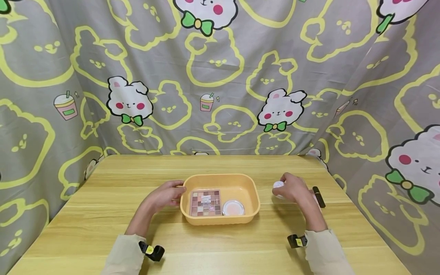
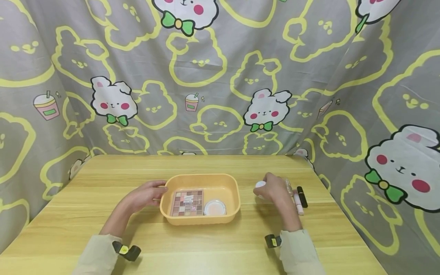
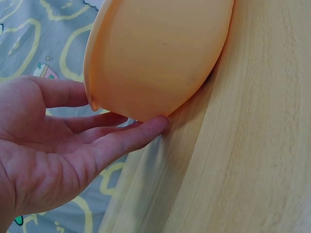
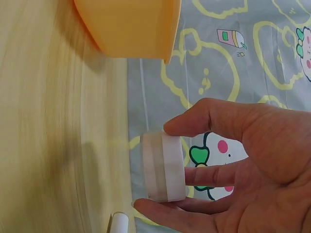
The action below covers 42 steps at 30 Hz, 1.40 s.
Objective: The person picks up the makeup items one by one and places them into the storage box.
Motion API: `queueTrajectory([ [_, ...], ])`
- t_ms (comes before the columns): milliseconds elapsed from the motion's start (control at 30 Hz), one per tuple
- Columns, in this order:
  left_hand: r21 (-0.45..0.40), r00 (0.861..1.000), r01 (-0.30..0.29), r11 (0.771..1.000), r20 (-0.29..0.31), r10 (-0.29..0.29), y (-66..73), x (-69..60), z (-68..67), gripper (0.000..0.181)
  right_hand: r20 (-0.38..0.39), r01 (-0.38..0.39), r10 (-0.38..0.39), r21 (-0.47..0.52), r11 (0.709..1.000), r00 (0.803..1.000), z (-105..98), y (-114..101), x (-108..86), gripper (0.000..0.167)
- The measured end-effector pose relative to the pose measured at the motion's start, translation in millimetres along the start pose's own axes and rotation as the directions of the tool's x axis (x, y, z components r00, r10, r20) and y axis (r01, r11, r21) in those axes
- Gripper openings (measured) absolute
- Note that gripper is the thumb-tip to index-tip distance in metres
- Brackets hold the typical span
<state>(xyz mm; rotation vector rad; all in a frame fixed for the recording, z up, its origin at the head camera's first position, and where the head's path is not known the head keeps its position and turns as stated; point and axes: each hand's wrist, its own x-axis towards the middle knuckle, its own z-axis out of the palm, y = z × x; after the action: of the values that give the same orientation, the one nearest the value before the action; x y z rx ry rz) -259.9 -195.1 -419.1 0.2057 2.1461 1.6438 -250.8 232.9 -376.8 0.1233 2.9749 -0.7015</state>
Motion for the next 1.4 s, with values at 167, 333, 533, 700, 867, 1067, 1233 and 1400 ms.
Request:
queueTrajectory([
  [167, 0.002, 1.0, 0.002, 1.0, -0.004, -0.002, 0.1, 0.4, 0.0, 0.052, -0.01, 0.01, -0.01, 0.004, 1.0, 1.0, 0.1, -2.3, 0.2, 0.056],
  [333, -0.002, 1.0, 0.0, 1.0, 0.0, 0.0, -0.3, 1.3, -0.4, 0.052, -0.016, 0.05, -0.049, 0.034, 0.998, 0.999, -2.6, -5.6, -0.5, 0.058],
  [533, 0.007, 1.0, 0.002, 1.0, -0.008, -0.002, -0.4, 1.6, -0.1, 0.051, -0.043, 0.093, -0.09, 0.066, 0.993, 0.995, -4.2, -11.8, -2.9, 0.06],
  [700, 0.01, 1.0, 0.004, 1.0, -0.013, -0.004, -0.3, 1.5, -0.1, 0.051, -0.103, 0.097, -0.089, 0.081, 0.992, 0.991, -3.1, -18.9, -4.2, 0.059],
  [867, 0.012, 1.0, 0.004, 1.0, -0.01, -0.004, -0.2, 1.8, -0.2, 0.052, -0.157, 0.099, -0.087, 0.072, 0.992, 0.984, -0.8, -25.9, -5.0, 0.061],
  [1067, 0.017, 1.0, 0.002, 1.0, -0.007, -0.002, -0.2, 1.7, -0.3, 0.052, -0.182, 0.105, -0.085, 0.107, 0.989, 0.98, 2.1, -32.0, -5.5, 0.062],
  [1233, 0.016, 1.0, 0.002, 1.0, -0.007, -0.002, 0.6, 1.0, -0.1, 0.052, -0.216, 0.126, -0.095, 0.137, 0.983, 0.972, 6.1, -37.8, -5.6, 0.06],
  [1400, 0.017, 1.0, 0.007, 1.0, -0.012, -0.006, 1.2, 0.4, 0.4, 0.052, -0.242, 0.176, -0.13, 0.183, 0.967, 0.962, 11.6, -43.2, -4.3, 0.055],
])
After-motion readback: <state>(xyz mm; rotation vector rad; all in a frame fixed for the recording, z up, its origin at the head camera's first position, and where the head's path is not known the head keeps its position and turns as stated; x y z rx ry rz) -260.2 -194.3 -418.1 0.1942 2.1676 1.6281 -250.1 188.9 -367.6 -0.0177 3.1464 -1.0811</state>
